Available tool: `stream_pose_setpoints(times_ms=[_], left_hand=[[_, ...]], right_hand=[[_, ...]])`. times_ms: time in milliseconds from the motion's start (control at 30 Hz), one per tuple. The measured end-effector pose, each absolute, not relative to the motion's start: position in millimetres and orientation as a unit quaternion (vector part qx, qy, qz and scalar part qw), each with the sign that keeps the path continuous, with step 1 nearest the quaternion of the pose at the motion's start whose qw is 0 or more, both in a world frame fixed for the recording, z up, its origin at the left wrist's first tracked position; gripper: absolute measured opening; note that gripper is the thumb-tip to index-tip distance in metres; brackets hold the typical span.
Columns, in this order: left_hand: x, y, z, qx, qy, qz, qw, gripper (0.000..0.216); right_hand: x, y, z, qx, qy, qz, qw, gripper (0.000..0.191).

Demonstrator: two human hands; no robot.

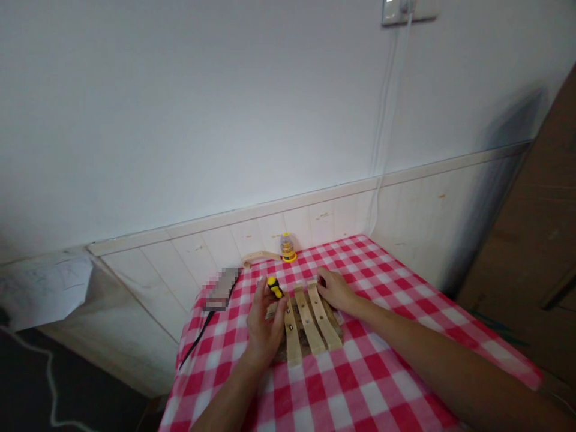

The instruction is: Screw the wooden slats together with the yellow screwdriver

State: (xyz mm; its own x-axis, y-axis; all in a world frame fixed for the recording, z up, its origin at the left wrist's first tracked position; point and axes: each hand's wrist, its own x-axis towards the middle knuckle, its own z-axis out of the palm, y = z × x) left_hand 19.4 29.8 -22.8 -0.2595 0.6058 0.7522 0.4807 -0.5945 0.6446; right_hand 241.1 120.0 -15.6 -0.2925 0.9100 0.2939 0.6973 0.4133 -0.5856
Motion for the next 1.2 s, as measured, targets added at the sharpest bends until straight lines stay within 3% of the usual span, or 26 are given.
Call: stream_pose_setpoints(times_ms=[100,200,333,600,1200], left_hand=[[21.5,25.1,-16.5,0.601,0.434,0.667,0.071,0.065],[23.0,20.2,-12.1,0.598,0.421,0.678,0.079,0.062],[22.2,15.9,-12.1,0.601,0.419,0.678,0.069,0.061],[21.4,8.6,-16.9,0.627,0.394,0.667,0.088,0.060],[21.3,6.8,-18.8,0.657,0.387,0.645,0.054,0.061]], right_hand=[[241.2,120.8,-16.3,-0.517,-0.786,0.173,0.291,0.007],[241.4,120.9,-16.5,-0.517,-0.788,0.173,0.284,0.022],[241.2,119.6,-14.6,-0.510,-0.790,0.172,0.294,0.007],[240.1,117.6,-12.0,-0.505,-0.789,0.178,0.301,0.017],[239.0,120.7,-13.5,-0.502,-0.791,0.185,0.298,0.015]])
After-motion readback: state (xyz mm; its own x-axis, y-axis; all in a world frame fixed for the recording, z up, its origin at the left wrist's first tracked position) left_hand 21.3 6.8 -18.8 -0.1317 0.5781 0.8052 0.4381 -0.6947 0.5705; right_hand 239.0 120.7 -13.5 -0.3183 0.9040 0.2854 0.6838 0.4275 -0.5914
